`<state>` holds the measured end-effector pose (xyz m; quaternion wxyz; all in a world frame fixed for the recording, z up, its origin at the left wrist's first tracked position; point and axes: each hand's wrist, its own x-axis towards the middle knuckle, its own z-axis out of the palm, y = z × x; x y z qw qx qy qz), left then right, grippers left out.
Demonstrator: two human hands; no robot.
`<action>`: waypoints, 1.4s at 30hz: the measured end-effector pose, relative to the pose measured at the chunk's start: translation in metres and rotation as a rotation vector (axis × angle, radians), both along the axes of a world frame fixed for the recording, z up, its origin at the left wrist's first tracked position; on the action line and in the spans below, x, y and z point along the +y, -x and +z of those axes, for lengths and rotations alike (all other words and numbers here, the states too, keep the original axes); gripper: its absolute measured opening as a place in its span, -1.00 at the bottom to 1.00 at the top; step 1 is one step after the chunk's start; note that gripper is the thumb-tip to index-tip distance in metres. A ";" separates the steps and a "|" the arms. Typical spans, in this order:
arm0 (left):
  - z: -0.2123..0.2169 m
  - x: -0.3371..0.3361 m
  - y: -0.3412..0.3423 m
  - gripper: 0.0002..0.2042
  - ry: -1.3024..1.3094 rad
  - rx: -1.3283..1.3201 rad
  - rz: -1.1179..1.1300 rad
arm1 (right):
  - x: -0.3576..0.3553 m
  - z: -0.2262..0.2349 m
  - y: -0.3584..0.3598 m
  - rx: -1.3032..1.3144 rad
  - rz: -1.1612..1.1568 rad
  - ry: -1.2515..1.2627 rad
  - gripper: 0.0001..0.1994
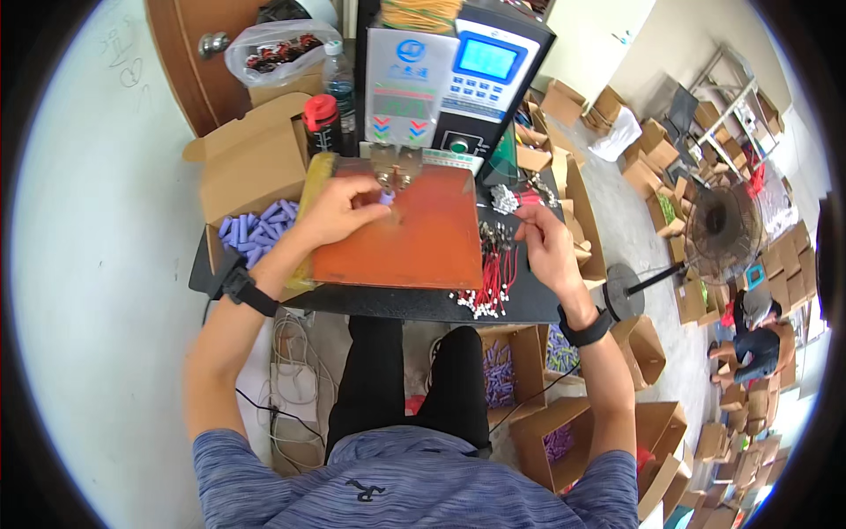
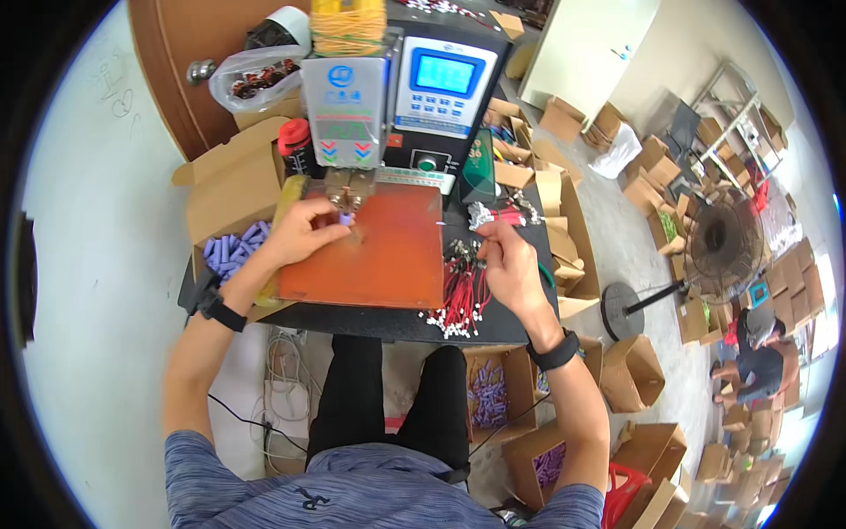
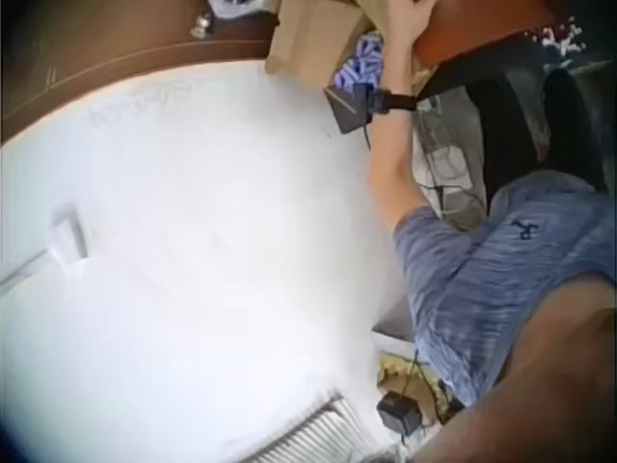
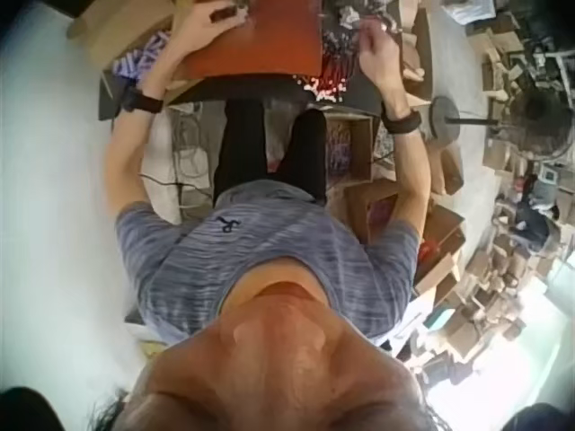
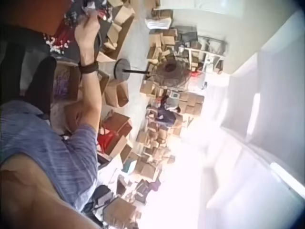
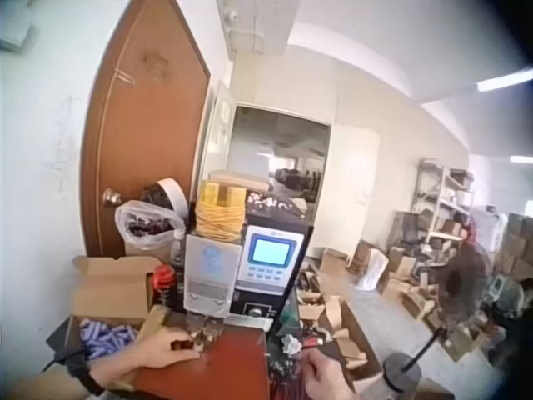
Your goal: The recorder is using a spot welding machine to connect wire terminals to battery cells.
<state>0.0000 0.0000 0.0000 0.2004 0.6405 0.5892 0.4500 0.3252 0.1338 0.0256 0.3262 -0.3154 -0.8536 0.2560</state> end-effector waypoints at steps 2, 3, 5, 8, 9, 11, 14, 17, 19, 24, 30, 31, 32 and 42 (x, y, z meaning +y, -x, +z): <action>-0.002 -0.002 -0.003 -0.70 0.004 0.033 -0.046 | -0.016 0.014 0.021 0.021 0.063 0.110 -0.82; -0.001 -0.002 -0.005 -0.70 0.003 0.032 -0.040 | -0.025 0.021 0.032 0.015 0.066 0.108 -0.85; 0.001 -0.004 -0.007 -0.71 -0.061 -0.045 -0.067 | -0.023 0.014 0.057 0.089 0.120 0.149 -0.90; 0.009 -0.003 -0.008 -0.71 -0.075 -0.030 -0.065 | -0.019 0.006 0.093 0.066 0.150 0.051 -0.90; 0.009 -0.003 -0.007 -0.71 -0.064 -0.053 -0.073 | -0.018 0.002 0.104 0.067 0.160 0.051 -0.90; 0.003 -0.001 -0.005 -0.73 -0.069 -0.055 -0.066 | -0.017 -0.008 0.123 0.190 0.293 0.092 -0.89; 0.002 0.002 -0.005 -0.75 -0.052 -0.059 -0.063 | -0.017 -0.018 0.133 0.175 0.357 0.092 -0.87; 0.001 0.000 -0.003 -0.75 -0.057 -0.017 -0.065 | -0.028 -0.017 0.134 0.107 0.318 0.103 -0.88; 0.000 0.002 -0.005 -0.75 -0.087 0.023 -0.095 | -0.032 -0.020 0.132 0.242 0.235 0.205 -0.91; -0.002 0.006 -0.010 -0.79 -0.327 0.198 -0.071 | -0.026 -0.028 0.132 0.431 0.207 0.256 -0.95; 0.006 0.002 -0.011 -0.85 -0.159 0.056 -0.010 | -0.026 -0.027 0.132 0.445 0.239 0.249 -0.96; 0.008 0.001 -0.011 -0.85 -0.153 0.055 -0.012 | -0.026 -0.025 0.132 0.428 0.257 0.227 -0.97; 0.010 0.000 -0.011 -0.84 -0.102 0.033 -0.032 | -0.028 -0.022 0.131 0.428 0.254 0.232 -0.97; 0.010 0.003 -0.014 -0.80 -0.145 0.197 -0.071 | -0.032 -0.014 0.129 0.342 0.343 0.268 -0.94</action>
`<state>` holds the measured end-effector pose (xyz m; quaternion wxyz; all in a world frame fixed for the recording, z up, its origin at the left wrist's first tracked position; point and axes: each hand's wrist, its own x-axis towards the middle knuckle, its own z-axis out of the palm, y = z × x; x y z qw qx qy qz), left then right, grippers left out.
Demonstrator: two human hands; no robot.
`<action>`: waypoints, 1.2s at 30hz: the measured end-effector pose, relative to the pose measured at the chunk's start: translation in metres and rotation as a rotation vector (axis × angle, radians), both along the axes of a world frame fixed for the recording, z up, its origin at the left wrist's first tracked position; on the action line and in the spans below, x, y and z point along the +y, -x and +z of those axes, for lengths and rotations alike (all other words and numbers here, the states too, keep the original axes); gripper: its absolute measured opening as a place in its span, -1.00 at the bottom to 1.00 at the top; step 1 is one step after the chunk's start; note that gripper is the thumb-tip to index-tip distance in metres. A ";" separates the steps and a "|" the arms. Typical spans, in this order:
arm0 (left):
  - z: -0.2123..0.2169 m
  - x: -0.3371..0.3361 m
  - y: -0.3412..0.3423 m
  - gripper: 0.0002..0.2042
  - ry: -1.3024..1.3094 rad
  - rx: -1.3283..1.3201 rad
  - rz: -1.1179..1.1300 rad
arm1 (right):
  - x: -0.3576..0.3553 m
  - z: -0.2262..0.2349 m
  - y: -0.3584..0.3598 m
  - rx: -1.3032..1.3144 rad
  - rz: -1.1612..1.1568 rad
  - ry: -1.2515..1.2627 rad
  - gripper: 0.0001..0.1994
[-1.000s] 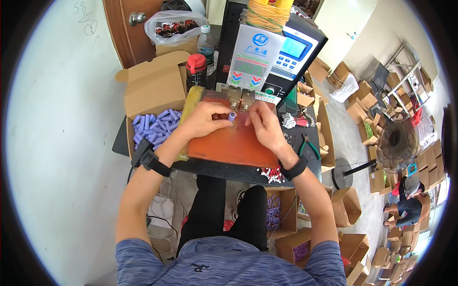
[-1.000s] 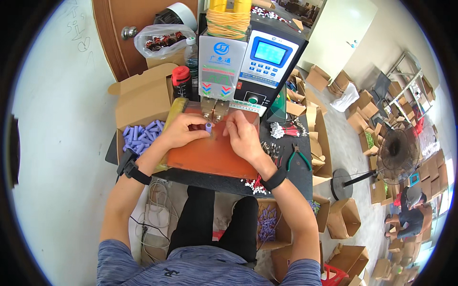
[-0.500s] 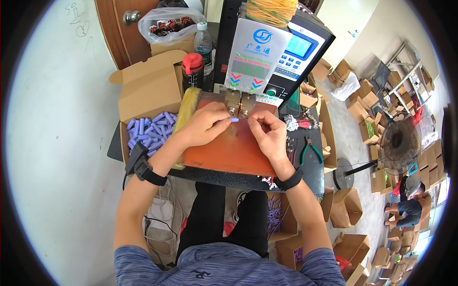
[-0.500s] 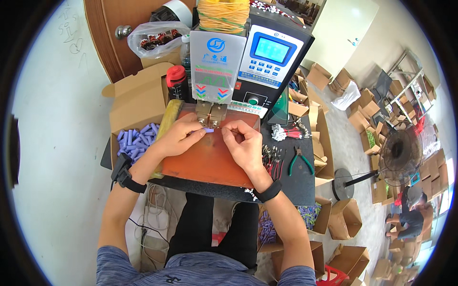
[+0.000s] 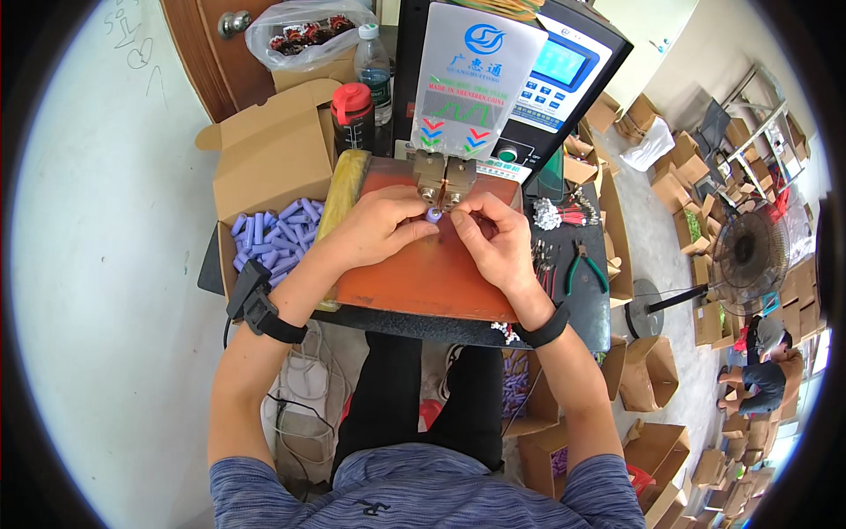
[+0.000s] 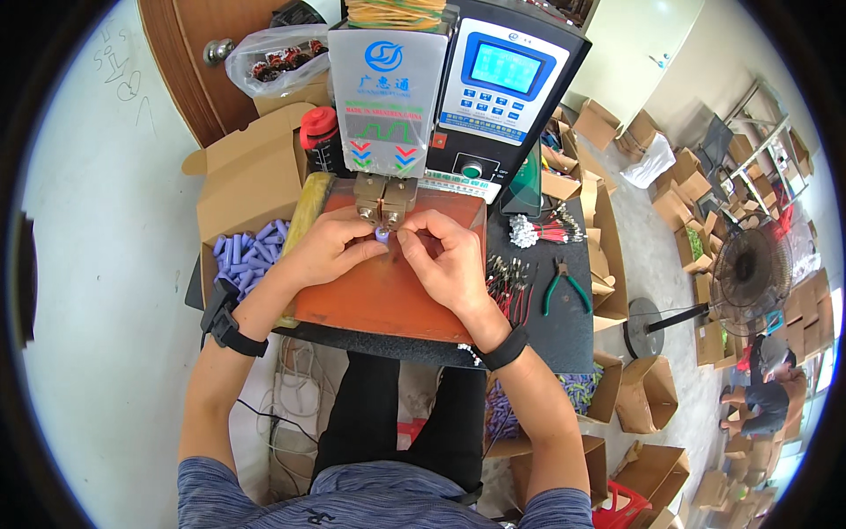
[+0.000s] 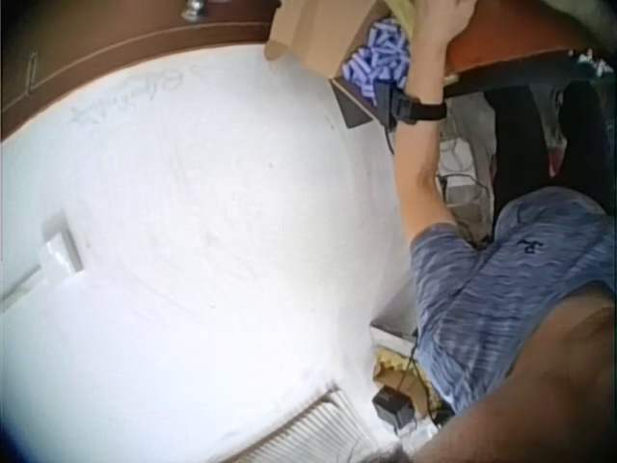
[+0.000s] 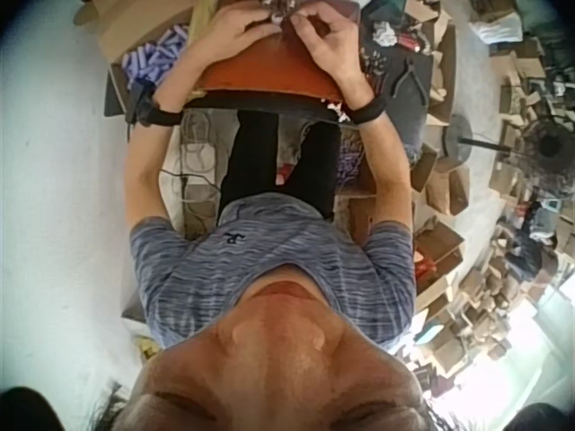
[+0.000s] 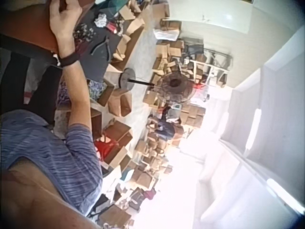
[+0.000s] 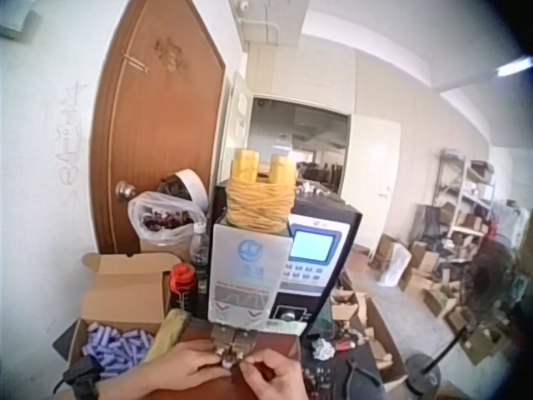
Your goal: The recorder is using a spot welding machine to connect wire terminals to battery cells.
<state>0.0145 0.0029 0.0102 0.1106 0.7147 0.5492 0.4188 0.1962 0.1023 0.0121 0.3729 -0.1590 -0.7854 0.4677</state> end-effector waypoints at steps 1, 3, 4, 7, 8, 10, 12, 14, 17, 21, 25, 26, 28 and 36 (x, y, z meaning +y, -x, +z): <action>0.000 0.000 0.001 -0.80 0.002 0.001 0.000 | 0.000 0.000 0.000 -0.005 0.004 0.004 -0.94; 0.001 -0.001 0.002 -0.78 0.027 0.024 0.000 | 0.000 0.000 0.001 0.005 0.006 0.000 -0.94; 0.001 0.000 0.002 -0.78 0.027 0.024 -0.002 | 0.000 0.000 0.001 0.014 0.009 -0.007 -0.93; 0.002 0.000 0.001 -0.80 0.031 0.009 -0.003 | 0.001 -0.003 0.002 0.003 -0.001 0.000 -0.94; 0.002 0.000 0.001 -0.80 0.037 0.011 -0.002 | 0.002 -0.003 0.002 0.004 -0.002 0.000 -0.94; 0.002 0.000 0.001 -0.80 0.044 0.013 -0.003 | 0.002 -0.005 0.003 0.004 -0.013 -0.009 -0.93; 0.003 -0.001 0.001 -0.79 0.032 0.018 0.000 | 0.001 -0.003 0.003 0.001 -0.014 -0.006 -0.93; 0.001 -0.001 0.002 -0.78 0.024 0.018 -0.001 | 0.000 -0.002 0.004 -0.002 -0.013 -0.003 -0.93; -0.001 0.002 0.001 -0.77 0.032 0.013 -0.005 | 0.004 -0.005 0.002 -0.025 -0.033 -0.065 -0.93; 0.002 0.001 0.001 -0.77 0.045 0.018 0.006 | 0.004 -0.005 0.002 -0.028 -0.038 -0.069 -0.93; 0.001 0.000 0.002 -0.78 0.051 -0.004 0.002 | 0.001 -0.003 0.003 -0.023 -0.035 -0.054 -0.92; 0.002 -0.001 0.002 -0.78 0.056 0.006 0.002 | 0.000 -0.003 0.003 -0.023 -0.036 -0.055 -0.92; 0.002 0.000 0.001 -0.79 0.057 0.016 0.001 | 0.000 -0.004 0.003 -0.022 -0.082 -0.139 -0.92; -0.007 0.004 0.005 -0.82 -0.022 -0.062 0.044 | -0.004 0.004 -0.001 -0.129 -0.214 -0.139 -0.91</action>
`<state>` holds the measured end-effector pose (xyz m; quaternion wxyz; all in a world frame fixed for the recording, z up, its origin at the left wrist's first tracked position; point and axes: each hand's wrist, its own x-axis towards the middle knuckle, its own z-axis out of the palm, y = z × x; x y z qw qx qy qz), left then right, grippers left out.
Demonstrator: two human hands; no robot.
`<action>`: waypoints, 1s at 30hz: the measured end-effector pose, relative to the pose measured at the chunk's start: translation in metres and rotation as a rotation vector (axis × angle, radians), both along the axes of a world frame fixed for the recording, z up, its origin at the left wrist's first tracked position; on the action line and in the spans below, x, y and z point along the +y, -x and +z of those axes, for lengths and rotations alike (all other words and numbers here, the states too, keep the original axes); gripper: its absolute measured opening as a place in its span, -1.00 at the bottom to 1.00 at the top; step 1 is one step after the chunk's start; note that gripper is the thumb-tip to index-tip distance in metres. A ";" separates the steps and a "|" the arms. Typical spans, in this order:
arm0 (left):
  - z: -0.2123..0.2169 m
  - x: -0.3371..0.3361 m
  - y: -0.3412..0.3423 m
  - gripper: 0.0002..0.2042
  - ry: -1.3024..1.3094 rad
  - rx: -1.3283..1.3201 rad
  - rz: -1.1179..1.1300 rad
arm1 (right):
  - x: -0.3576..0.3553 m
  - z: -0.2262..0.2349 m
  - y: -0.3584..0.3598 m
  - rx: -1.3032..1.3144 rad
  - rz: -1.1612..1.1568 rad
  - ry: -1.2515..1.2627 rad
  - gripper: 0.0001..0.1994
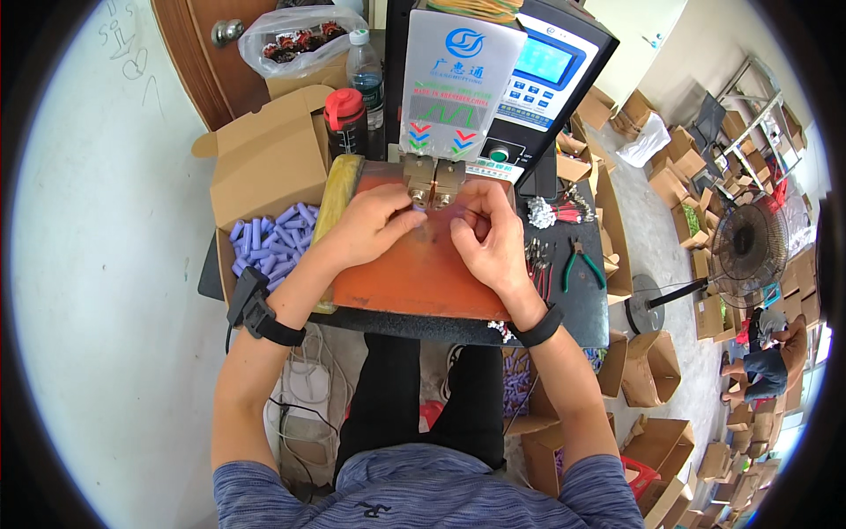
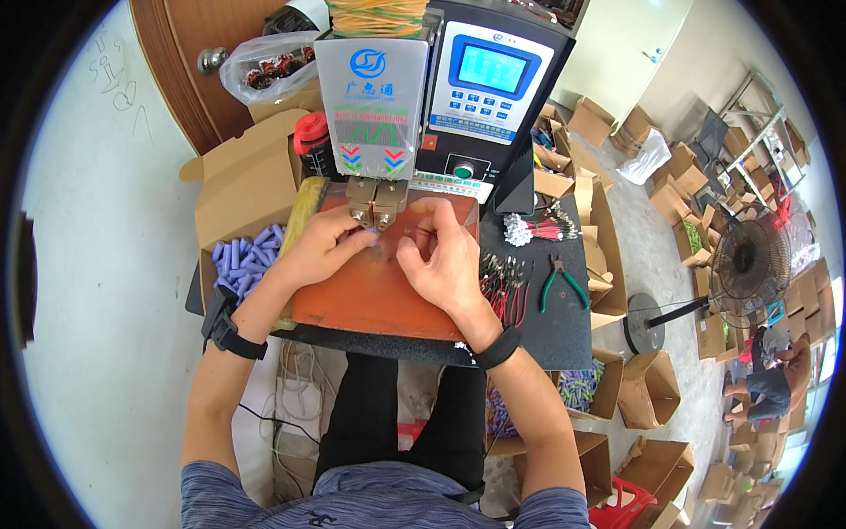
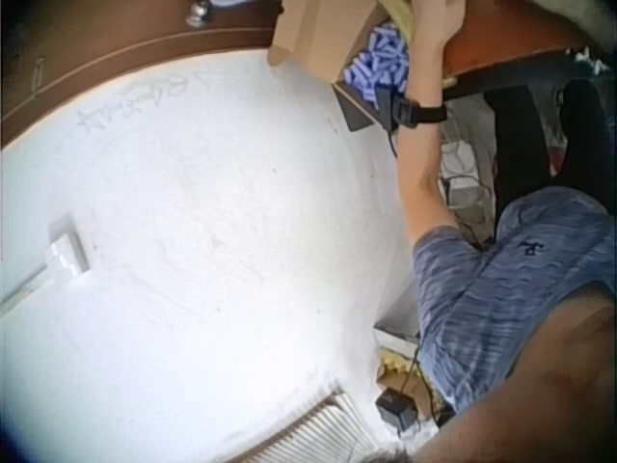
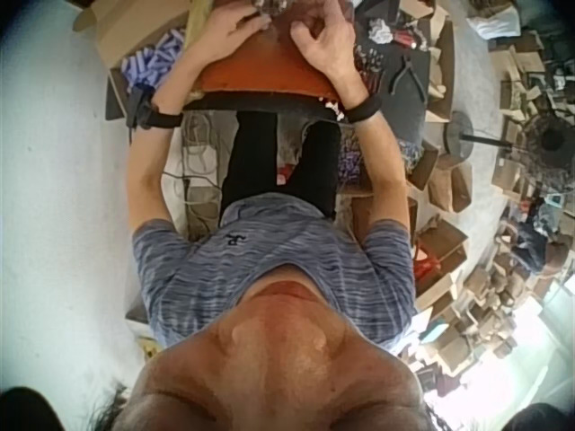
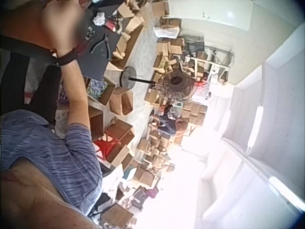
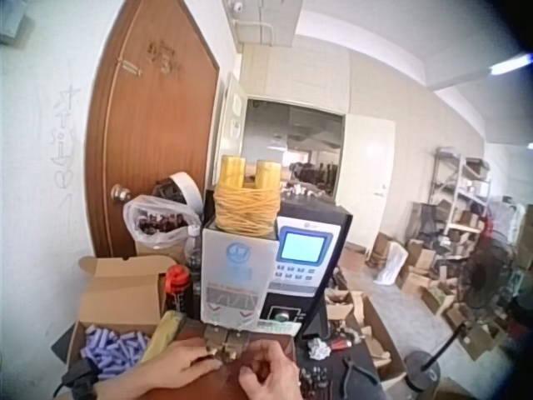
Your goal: The recorder is using a spot welding machine to connect wire terminals to battery cells.
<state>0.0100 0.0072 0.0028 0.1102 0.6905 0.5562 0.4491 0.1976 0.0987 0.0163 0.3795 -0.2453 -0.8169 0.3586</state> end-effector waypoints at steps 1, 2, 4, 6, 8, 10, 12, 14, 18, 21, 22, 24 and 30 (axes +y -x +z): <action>-0.004 0.000 0.002 -0.82 -0.001 -0.001 0.003 | 0.001 -0.001 0.001 -0.037 -0.063 -0.026 -0.91; -0.008 0.000 0.003 -0.83 0.017 -0.203 0.053 | 0.002 -0.006 0.004 -0.038 -0.059 -0.027 -0.91; -0.005 0.001 0.002 -0.84 0.035 -0.404 0.093 | 0.007 -0.012 0.005 0.089 -0.058 -0.079 -0.89; 0.002 0.000 0.004 -0.85 0.100 -0.289 0.151 | 0.008 -0.013 0.002 0.079 -0.056 -0.108 -0.88; 0.007 -0.001 -0.002 -0.85 0.073 -0.252 0.094 | 0.008 -0.013 0.000 0.068 -0.052 -0.135 -0.87; 0.006 -0.003 -0.003 -0.86 0.045 -0.211 0.041 | 0.006 -0.011 0.001 0.066 -0.008 -0.276 -0.80; 0.000 -0.003 0.001 -0.84 0.055 -0.062 0.071 | -0.002 -0.002 0.003 0.082 0.003 -0.257 -0.78; -0.003 -0.003 0.007 -0.82 0.039 0.006 0.070 | -0.005 0.000 0.007 0.100 0.019 -0.237 -0.77; 0.000 0.002 0.003 -0.78 -0.041 0.094 0.018 | 0.013 -0.009 0.004 0.169 0.000 -0.365 -0.78; 0.003 -0.001 -0.002 -0.81 -0.035 0.103 -0.007 | 0.010 -0.012 0.002 0.092 -0.025 -0.373 -0.82; 0.004 -0.002 -0.001 -0.81 -0.033 0.103 -0.005 | 0.004 -0.007 0.002 0.042 -0.001 -0.265 -0.84; 0.005 -0.003 -0.002 -0.81 -0.055 0.159 -0.004 | -0.001 -0.007 0.004 -0.008 0.021 -0.156 -0.86; 0.003 -0.001 -0.003 -0.81 -0.046 0.221 0.011 | -0.001 -0.009 0.002 0.061 -0.064 -0.280 -0.90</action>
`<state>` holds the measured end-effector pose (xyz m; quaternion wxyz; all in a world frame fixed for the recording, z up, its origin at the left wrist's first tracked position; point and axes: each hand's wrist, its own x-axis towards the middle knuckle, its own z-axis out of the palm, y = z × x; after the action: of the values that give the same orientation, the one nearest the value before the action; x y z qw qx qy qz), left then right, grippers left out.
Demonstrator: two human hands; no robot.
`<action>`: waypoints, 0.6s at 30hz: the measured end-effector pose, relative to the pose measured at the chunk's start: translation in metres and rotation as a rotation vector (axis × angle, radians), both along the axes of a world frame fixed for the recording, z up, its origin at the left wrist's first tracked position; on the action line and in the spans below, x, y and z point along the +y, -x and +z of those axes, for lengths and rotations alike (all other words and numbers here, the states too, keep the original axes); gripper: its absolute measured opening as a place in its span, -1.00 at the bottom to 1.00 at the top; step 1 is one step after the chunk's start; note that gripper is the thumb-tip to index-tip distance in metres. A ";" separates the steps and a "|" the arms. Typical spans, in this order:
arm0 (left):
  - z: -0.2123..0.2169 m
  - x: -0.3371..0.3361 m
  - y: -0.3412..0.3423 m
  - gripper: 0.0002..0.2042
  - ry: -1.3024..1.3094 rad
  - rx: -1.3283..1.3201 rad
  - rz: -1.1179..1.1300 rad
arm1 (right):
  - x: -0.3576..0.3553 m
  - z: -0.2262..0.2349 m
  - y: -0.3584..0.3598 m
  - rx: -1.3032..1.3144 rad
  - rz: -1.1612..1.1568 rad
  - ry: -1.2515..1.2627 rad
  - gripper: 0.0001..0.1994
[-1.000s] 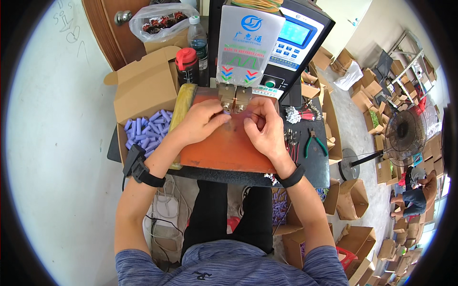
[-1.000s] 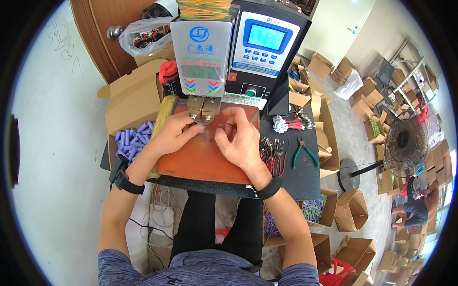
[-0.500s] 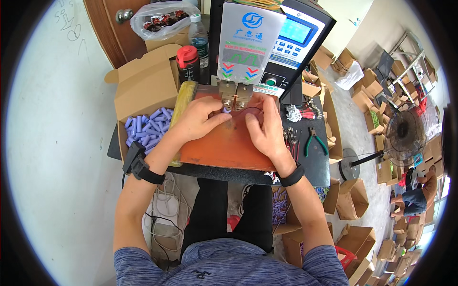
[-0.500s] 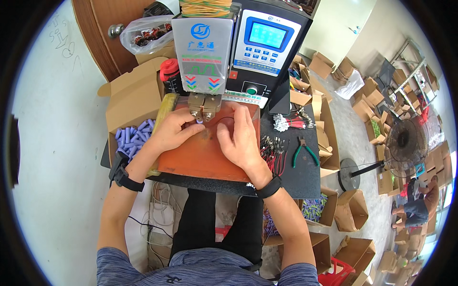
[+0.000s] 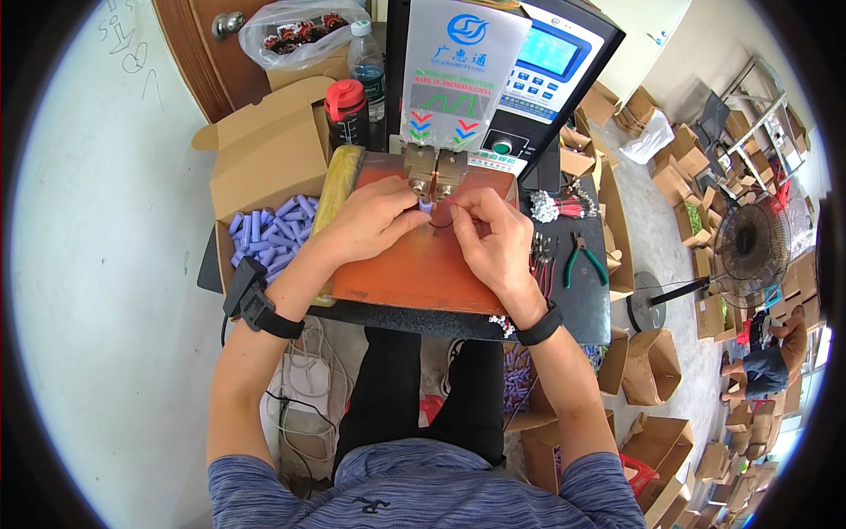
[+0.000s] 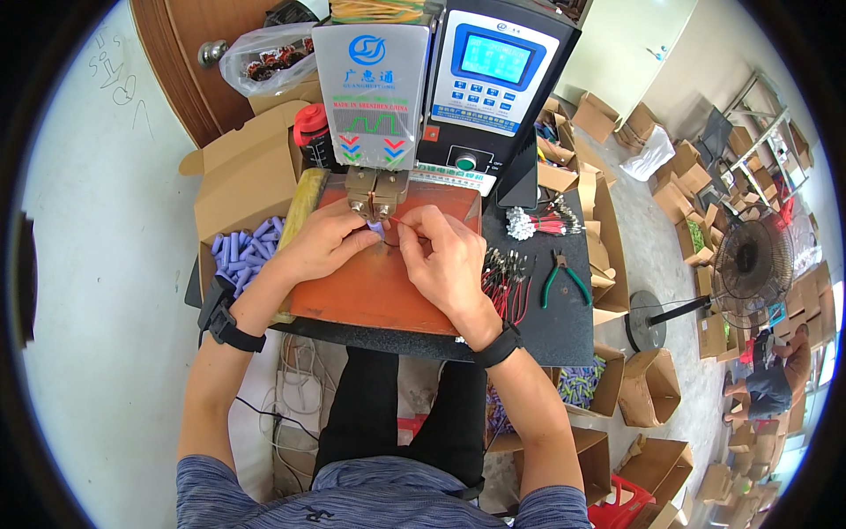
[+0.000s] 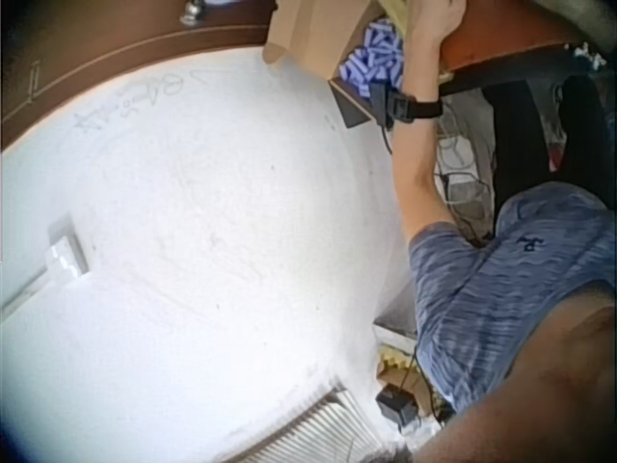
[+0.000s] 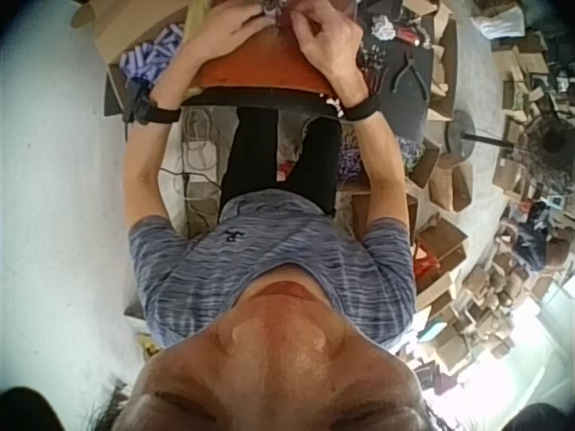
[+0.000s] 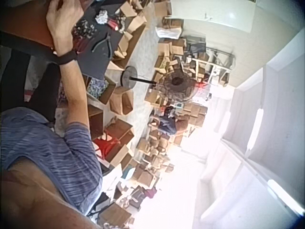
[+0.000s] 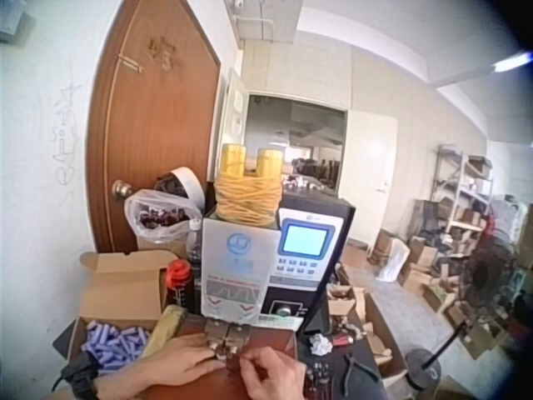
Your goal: The recorder is using a spot welding machine to connect wire terminals to battery cells.
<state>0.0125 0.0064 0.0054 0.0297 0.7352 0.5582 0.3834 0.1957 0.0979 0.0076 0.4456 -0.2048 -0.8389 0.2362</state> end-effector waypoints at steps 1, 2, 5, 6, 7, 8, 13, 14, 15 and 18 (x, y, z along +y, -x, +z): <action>0.000 0.000 0.000 -0.81 0.002 0.000 0.001 | 0.000 0.001 0.001 0.052 0.000 -0.046 -0.92; 0.000 0.000 0.000 -0.81 0.000 0.007 0.001 | -0.001 0.002 0.002 0.105 0.000 -0.092 -0.93; 0.001 0.001 0.000 -0.81 -0.005 0.012 -0.009 | -0.001 0.005 0.002 0.106 -0.012 -0.158 -0.93; 0.001 0.001 0.000 -0.81 -0.010 0.013 -0.015 | -0.001 0.004 0.003 0.105 -0.011 -0.158 -0.93; 0.002 0.001 -0.001 -0.81 -0.010 0.013 -0.014 | 0.000 0.003 0.003 0.114 -0.012 -0.193 -0.92; 0.002 0.001 -0.002 -0.81 -0.013 0.020 -0.010 | 0.001 0.003 0.003 0.123 -0.012 -0.229 -0.91; 0.002 0.000 -0.001 -0.81 -0.015 0.031 -0.017 | -0.003 0.006 0.000 0.086 -0.014 -0.161 -0.90; 0.003 0.000 -0.001 -0.81 -0.011 0.039 -0.010 | -0.004 0.007 0.000 0.078 0.001 -0.170 -0.90; 0.003 0.000 -0.001 -0.81 -0.006 0.047 -0.005 | -0.004 0.007 0.001 0.078 0.001 -0.170 -0.90; 0.003 0.000 -0.003 -0.80 -0.012 0.034 0.000 | -0.004 0.007 0.004 0.108 0.026 -0.196 -0.91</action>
<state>0.0153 0.0061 0.0086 0.0161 0.7418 0.5562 0.3742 0.1916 0.0941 0.0143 0.5050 -0.1363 -0.8352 0.1697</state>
